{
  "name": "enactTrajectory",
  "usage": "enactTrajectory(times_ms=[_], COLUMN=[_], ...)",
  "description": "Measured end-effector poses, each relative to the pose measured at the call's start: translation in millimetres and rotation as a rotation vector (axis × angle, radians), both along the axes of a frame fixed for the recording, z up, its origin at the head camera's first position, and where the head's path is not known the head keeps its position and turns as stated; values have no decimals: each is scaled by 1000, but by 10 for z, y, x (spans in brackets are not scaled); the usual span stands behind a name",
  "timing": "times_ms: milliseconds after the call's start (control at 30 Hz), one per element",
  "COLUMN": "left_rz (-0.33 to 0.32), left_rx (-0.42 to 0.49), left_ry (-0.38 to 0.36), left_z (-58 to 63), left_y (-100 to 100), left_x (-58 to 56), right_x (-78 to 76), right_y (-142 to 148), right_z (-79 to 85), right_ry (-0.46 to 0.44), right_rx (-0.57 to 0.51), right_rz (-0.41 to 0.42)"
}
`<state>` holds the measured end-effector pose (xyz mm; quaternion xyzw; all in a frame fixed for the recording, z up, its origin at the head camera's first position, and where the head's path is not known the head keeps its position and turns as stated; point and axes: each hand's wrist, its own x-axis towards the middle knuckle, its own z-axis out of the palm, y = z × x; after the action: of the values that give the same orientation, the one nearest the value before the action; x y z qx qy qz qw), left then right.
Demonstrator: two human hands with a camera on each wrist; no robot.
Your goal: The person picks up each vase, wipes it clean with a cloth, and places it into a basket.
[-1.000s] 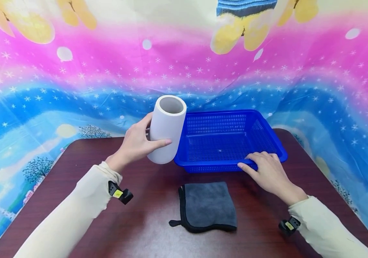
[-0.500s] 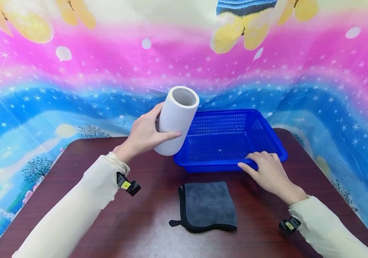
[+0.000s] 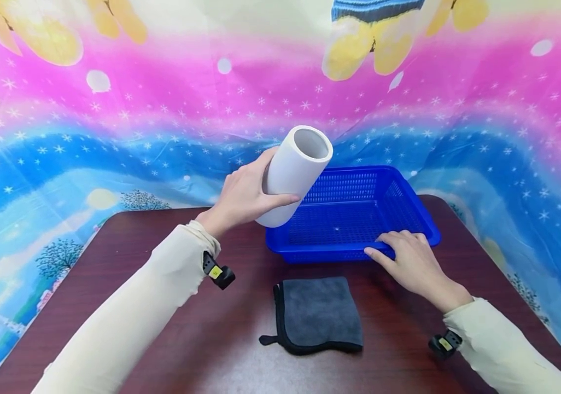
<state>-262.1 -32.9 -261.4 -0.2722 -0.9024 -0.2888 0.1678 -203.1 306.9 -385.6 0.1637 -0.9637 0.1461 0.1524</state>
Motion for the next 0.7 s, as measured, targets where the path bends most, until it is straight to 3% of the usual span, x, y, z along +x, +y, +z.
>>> enactTrajectory(times_ms=[400,700], left_rz=[-29,-3], left_rx=[-169,-281], left_ry=[23,31], left_z=[-44,-151], left_y=[325,508], left_x=[-57,-106], right_x=[4,-14], right_y=[3,-1], right_z=[25,15], right_ry=[-25,-31], right_rx=[3,12], right_rz=[1,0])
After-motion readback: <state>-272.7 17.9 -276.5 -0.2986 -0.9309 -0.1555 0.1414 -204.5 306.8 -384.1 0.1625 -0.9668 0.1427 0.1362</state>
